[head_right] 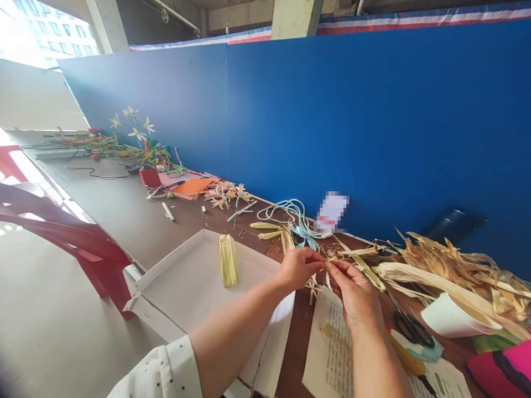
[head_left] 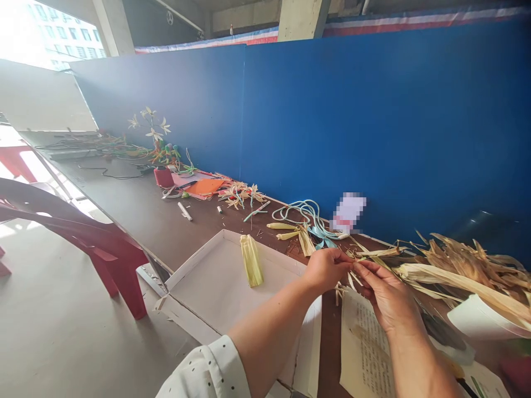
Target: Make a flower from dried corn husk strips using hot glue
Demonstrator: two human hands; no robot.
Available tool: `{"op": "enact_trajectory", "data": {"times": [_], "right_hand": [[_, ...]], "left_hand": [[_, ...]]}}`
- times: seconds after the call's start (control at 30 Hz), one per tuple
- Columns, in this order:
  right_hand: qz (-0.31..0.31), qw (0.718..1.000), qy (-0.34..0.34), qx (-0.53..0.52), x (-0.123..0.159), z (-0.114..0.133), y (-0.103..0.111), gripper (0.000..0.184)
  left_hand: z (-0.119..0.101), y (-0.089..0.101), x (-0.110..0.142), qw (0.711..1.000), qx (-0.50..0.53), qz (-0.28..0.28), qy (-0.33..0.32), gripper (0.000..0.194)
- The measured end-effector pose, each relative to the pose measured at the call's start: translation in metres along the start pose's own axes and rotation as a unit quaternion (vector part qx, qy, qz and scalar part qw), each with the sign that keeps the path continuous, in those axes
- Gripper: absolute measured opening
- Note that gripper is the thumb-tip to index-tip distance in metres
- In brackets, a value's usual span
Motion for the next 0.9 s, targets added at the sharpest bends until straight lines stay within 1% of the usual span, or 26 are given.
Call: {"op": "enact_trajectory", "data": {"times": [0.23, 0.33, 0.43, 0.53, 0.63, 0.77, 0.9], "right_hand": [[-0.042, 0.992, 0.03, 0.114, 0.005, 0.004, -0.001, 0.046], [-0.066, 0.982, 0.038, 0.172, 0.005, 0.006, 0.002, 0.049], [-0.085, 0.969, 0.052, 0.224, 0.004, 0.005, 0.007, 0.052], [-0.09, 0.957, 0.072, 0.266, 0.002, 0.006, 0.01, 0.051], [-0.102, 0.948, 0.069, 0.292, 0.002, 0.007, 0.01, 0.049], [-0.117, 0.943, 0.055, 0.306, 0.004, 0.01, 0.01, 0.049], [-0.108, 0.947, 0.067, 0.296, 0.0, 0.006, 0.015, 0.049]], "left_hand": [[-0.005, 0.002, 0.002, 0.998, -0.05, -0.017, -0.016, 0.019], [-0.004, 0.0, 0.002, 0.997, -0.07, -0.002, -0.018, 0.02], [-0.002, -0.003, 0.001, 0.997, -0.074, 0.018, 0.0, 0.02], [0.0, -0.005, 0.001, 0.997, -0.069, 0.039, 0.017, 0.021], [0.002, -0.005, 0.001, 0.996, -0.066, 0.047, 0.023, 0.022], [0.006, -0.005, 0.0, 0.996, -0.074, 0.042, 0.031, 0.026], [0.008, -0.007, -0.001, 0.996, -0.06, 0.058, 0.036, 0.023]]}}
Point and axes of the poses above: each hand's wrist, its own x-axis away from the middle knuckle, its own y-axis out of the back of the hand, z = x × y, the point moved 3 cm from there along -x, towards the middle knuckle, and after that the axes turned 11 degrees about z, right-handed, at the moved point
